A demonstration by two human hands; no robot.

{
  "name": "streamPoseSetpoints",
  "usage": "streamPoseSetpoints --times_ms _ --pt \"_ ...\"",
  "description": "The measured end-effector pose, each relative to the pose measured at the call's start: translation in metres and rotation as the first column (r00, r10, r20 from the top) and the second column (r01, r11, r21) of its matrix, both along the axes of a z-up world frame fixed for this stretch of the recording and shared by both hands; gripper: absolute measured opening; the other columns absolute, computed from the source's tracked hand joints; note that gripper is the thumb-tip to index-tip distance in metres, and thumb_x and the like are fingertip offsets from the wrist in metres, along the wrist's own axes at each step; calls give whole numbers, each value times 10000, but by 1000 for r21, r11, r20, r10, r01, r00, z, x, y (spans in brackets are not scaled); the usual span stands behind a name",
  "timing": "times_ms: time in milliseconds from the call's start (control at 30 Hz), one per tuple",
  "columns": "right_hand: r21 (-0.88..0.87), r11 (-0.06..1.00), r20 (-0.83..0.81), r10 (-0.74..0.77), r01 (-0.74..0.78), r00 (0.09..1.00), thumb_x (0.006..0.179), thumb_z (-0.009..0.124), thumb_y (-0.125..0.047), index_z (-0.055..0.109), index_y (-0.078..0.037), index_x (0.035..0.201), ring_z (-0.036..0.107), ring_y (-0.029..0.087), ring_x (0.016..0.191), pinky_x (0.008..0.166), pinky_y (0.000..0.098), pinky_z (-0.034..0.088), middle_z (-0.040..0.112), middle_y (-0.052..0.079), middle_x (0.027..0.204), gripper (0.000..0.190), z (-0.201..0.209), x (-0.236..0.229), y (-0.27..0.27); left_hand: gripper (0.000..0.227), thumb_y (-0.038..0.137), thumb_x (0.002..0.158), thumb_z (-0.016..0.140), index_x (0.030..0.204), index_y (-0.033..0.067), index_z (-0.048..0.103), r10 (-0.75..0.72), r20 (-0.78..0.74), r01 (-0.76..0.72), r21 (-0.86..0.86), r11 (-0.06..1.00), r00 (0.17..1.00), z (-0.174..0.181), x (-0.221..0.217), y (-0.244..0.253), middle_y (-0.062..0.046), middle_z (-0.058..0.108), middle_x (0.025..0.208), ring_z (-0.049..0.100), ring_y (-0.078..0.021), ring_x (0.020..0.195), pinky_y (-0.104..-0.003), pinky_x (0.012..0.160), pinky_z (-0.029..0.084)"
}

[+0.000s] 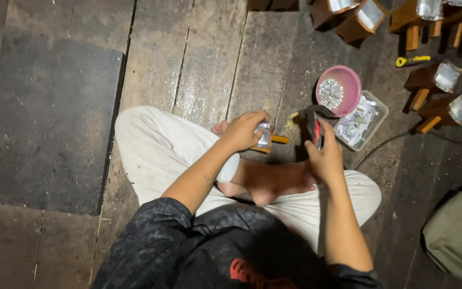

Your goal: The person sits on the floor and assembles small wooden furniture pieces by attaching metal plates. They use a power drill to drive screws and a hammer to secure components, handling multiple units sequentially.

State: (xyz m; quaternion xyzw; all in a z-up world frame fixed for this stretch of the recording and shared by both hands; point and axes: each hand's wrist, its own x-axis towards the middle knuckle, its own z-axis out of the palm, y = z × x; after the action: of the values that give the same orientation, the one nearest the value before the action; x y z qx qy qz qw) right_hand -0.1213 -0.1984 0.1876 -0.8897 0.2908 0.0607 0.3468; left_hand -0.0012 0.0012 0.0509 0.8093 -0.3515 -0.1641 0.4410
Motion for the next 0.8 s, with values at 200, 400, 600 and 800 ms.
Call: streamPoseSetpoints --times_ms 200,400,600,800 --pt "588 809 55 -66 21 996 895 635 -1 468 15 1448 524 162 500 377 282 526 449 205 1510 578 -129 6 -73 330 83 835 734 1133 177 627 -17 64 24 -109 994 998 -46 -1 -13 -97 717 981 704 -344 1024 -466 944 552" --pt "219 964 -181 192 -151 965 900 706 -304 591 -176 1434 565 433 1305 1102 540 432 626 239 1384 560 -97 17 -73 315 89 874 742 1172 134 654 27 103 -7 -194 981 994 -47 1 -12 -105 707 953 712 -346 980 -456 926 564" --pt "-317 948 343 83 33 936 963 815 -205 660 80 1319 619 480 1102 995 521 477 661 310 1124 481 -83 -101 -98 305 88 863 752 1147 130 646 26 90 -11 -160 987 996 -51 2 -13 -104 711 943 717 -345 961 -474 921 562" --pt "-443 663 -86 -701 603 708 894 760 -483 580 -89 1467 524 525 1236 999 617 392 601 337 1333 718 -85 -352 -116 270 -28 785 629 1022 81 555 31 -6 -31 -182 983 1000 -16 5 3 -92 572 927 553 -269 845 -372 764 431"
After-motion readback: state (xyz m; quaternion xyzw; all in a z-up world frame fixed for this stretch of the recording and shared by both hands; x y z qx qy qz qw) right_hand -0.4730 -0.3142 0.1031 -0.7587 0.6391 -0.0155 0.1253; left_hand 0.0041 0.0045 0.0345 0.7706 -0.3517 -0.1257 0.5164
